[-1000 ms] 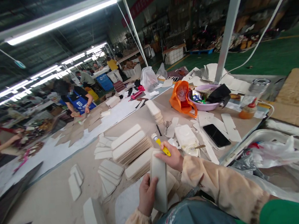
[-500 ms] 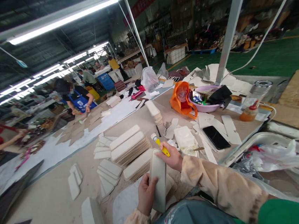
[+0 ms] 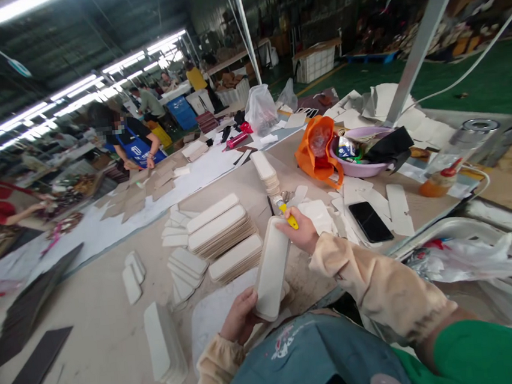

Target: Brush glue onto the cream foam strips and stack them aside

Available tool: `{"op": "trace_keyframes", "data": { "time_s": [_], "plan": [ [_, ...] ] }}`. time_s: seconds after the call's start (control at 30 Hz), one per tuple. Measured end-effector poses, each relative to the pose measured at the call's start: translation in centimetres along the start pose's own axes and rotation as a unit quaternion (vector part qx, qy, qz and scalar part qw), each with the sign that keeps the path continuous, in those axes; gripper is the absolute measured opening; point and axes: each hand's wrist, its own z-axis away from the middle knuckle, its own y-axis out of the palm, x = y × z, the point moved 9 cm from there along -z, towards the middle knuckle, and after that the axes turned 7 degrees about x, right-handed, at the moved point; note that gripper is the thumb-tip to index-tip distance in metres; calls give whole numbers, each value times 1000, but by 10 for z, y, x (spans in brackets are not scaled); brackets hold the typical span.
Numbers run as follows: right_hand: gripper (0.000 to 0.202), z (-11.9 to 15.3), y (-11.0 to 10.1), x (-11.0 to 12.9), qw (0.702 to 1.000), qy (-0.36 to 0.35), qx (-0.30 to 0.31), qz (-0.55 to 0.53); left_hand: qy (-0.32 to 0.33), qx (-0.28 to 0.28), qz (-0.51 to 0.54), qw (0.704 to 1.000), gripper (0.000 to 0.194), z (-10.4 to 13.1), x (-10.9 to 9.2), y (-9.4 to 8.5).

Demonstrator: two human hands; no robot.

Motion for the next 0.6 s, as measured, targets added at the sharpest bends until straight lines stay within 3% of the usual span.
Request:
{"op": "trace_keyframes", "data": {
  "time_s": [0.1, 0.27, 0.37, 0.6],
  "plan": [
    [35, -1, -7, -12, 1000, 19, -10, 16, 10, 3, -7, 1000, 61, 1, 7, 1],
    [37, 0, -11, -21, 1000, 20, -12, 19, 78, -102, -47, 991, 62, -3, 11, -15],
    [36, 1, -12, -21, 1000, 17, -12, 16, 77, -139, -91, 983, 55, -3, 16, -20],
    [34, 5, -19, -21, 999, 12, -12, 45, 52, -132, -57, 988, 51, -3, 28, -14]
  ]
}}
